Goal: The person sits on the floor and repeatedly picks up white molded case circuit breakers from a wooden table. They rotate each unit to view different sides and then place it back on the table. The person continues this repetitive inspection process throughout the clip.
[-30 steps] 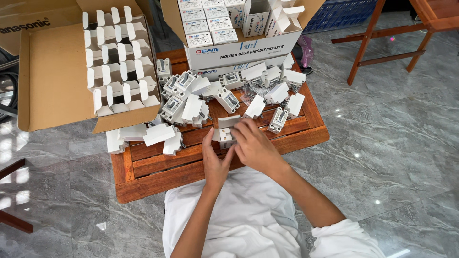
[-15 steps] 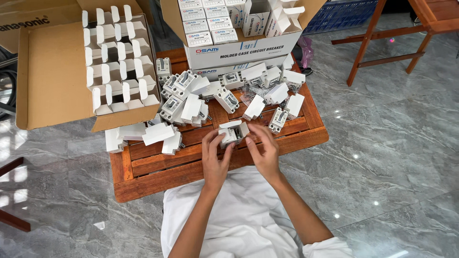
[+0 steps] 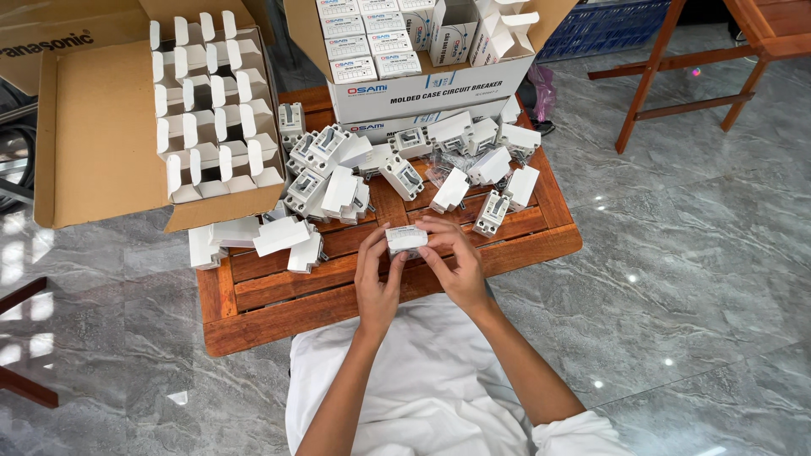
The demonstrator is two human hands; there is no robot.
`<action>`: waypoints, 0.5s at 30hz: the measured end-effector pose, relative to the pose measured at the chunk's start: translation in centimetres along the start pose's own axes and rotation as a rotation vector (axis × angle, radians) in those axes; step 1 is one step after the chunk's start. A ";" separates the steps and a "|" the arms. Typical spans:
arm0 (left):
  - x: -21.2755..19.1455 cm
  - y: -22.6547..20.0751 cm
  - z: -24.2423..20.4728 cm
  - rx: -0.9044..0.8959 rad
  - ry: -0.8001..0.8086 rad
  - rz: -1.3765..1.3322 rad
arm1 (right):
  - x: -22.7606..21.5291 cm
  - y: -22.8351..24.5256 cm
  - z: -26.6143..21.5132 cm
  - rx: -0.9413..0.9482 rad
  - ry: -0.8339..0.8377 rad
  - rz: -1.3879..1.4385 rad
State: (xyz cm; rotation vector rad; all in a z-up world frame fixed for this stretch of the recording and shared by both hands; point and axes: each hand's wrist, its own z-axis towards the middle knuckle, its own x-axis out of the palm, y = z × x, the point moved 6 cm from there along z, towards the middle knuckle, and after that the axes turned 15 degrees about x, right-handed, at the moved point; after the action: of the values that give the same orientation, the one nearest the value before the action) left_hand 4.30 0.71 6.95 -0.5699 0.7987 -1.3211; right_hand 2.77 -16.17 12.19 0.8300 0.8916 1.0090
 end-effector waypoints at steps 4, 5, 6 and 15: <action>0.2 0.1 -0.1 0.014 0.036 -0.006 | 0.1 -0.7 0.2 0.021 -0.015 0.052; 0.1 0.1 0.0 -0.001 0.023 -0.036 | 0.1 -0.4 0.3 -0.027 -0.017 -0.025; 0.1 0.1 0.1 -0.015 0.010 -0.066 | 0.2 0.0 0.4 -0.075 -0.020 -0.102; 0.1 0.6 -0.2 0.020 0.019 -0.044 | 0.5 1.0 1.0 -0.271 0.023 -0.283</action>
State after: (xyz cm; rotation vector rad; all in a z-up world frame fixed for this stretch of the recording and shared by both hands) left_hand 4.51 0.72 6.29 -0.5631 0.7917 -1.3751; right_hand 3.43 -15.50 13.35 0.4499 0.8419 0.8667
